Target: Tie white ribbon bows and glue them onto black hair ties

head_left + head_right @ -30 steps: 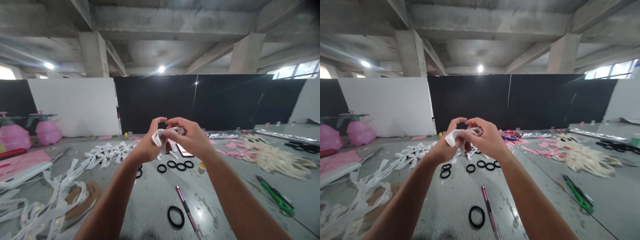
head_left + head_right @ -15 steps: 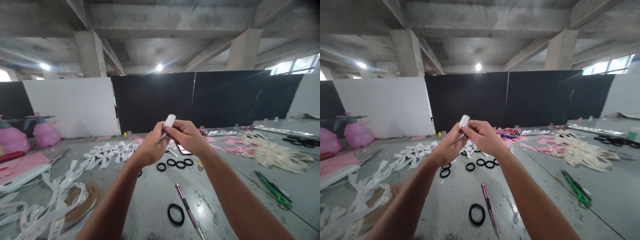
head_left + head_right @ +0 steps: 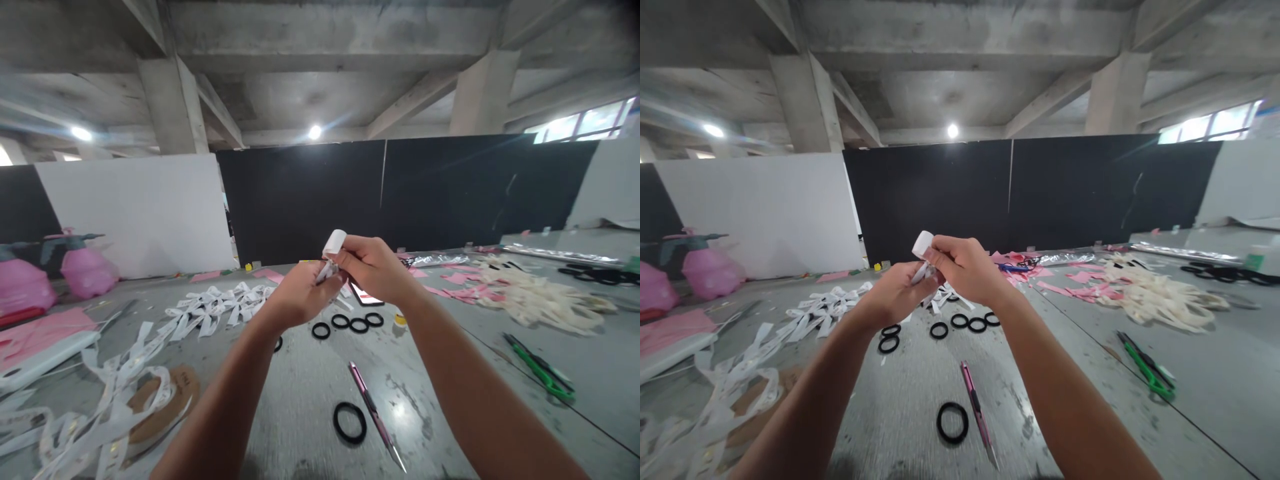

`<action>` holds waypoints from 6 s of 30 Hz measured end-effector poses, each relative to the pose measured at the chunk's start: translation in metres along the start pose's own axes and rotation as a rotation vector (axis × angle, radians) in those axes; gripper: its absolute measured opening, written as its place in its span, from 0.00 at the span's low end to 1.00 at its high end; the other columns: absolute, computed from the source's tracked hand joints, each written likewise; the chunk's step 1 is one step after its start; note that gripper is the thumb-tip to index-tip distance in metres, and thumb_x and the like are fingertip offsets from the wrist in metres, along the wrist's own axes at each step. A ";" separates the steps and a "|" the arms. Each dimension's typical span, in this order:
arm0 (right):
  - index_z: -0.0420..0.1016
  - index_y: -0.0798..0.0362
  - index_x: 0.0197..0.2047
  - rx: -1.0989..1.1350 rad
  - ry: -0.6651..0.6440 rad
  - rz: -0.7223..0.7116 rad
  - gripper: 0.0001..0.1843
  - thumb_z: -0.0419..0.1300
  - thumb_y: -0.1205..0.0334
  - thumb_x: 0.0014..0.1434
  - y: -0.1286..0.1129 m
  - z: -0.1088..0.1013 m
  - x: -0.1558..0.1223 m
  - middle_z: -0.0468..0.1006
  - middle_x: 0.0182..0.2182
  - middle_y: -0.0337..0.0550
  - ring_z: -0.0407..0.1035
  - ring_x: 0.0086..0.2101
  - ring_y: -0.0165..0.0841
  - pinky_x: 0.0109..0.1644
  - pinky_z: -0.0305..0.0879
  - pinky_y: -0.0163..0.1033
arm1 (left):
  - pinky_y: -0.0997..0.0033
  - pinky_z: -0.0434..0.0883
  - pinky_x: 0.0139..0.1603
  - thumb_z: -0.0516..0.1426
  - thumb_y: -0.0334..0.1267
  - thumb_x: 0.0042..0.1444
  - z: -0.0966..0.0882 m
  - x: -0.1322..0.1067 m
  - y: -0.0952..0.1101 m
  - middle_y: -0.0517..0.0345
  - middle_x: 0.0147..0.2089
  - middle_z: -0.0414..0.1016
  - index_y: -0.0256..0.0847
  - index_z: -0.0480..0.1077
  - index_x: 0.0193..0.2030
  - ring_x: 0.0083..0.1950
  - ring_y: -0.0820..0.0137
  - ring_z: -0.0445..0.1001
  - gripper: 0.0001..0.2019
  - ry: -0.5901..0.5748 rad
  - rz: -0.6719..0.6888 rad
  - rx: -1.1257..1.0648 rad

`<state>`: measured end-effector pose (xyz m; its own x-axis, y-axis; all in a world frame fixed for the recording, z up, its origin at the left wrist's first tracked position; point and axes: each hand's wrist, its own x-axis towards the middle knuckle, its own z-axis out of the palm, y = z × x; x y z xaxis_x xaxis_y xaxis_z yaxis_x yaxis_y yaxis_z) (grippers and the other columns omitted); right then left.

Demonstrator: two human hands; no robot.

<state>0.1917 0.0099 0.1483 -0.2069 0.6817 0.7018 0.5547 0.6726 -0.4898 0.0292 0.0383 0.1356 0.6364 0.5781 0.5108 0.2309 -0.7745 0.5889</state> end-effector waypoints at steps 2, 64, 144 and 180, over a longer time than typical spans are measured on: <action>0.69 0.53 0.27 -0.042 0.012 0.000 0.19 0.54 0.51 0.64 0.002 -0.002 0.000 0.63 0.19 0.35 0.56 0.23 0.27 0.27 0.50 0.36 | 0.72 0.53 0.25 0.49 0.42 0.62 0.001 0.001 0.000 0.60 0.23 0.62 0.41 0.60 0.24 0.25 0.72 0.57 0.15 -0.001 0.040 0.026; 0.77 0.56 0.31 0.214 -0.044 0.211 0.19 0.64 0.46 0.54 0.002 0.010 0.002 0.76 0.23 0.43 0.67 0.25 0.30 0.29 0.62 0.37 | 0.74 0.65 0.29 0.66 0.37 0.48 -0.012 0.004 -0.013 0.59 0.24 0.71 0.32 0.76 0.37 0.26 0.76 0.68 0.11 0.529 -0.095 -0.745; 0.78 0.55 0.37 0.402 0.283 0.154 0.13 0.63 0.54 0.55 -0.007 0.022 0.003 0.76 0.26 0.41 0.69 0.28 0.30 0.32 0.66 0.37 | 0.72 0.67 0.35 0.65 0.35 0.50 -0.005 0.002 -0.009 0.54 0.33 0.75 0.38 0.73 0.46 0.34 0.70 0.72 0.16 0.440 -0.068 -0.621; 0.80 0.55 0.27 0.075 -0.093 0.086 0.07 0.60 0.67 0.52 0.006 0.000 0.002 0.72 0.20 0.37 0.61 0.23 0.26 0.26 0.53 0.35 | 0.69 0.65 0.36 0.59 0.32 0.53 -0.008 -0.009 0.002 0.49 0.39 0.75 0.37 0.71 0.52 0.37 0.65 0.70 0.18 0.037 -0.080 -0.088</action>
<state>0.1947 0.0153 0.1467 -0.2373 0.7592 0.6060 0.5124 0.6278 -0.5859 0.0179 0.0340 0.1371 0.5906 0.6475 0.4816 0.2131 -0.7007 0.6808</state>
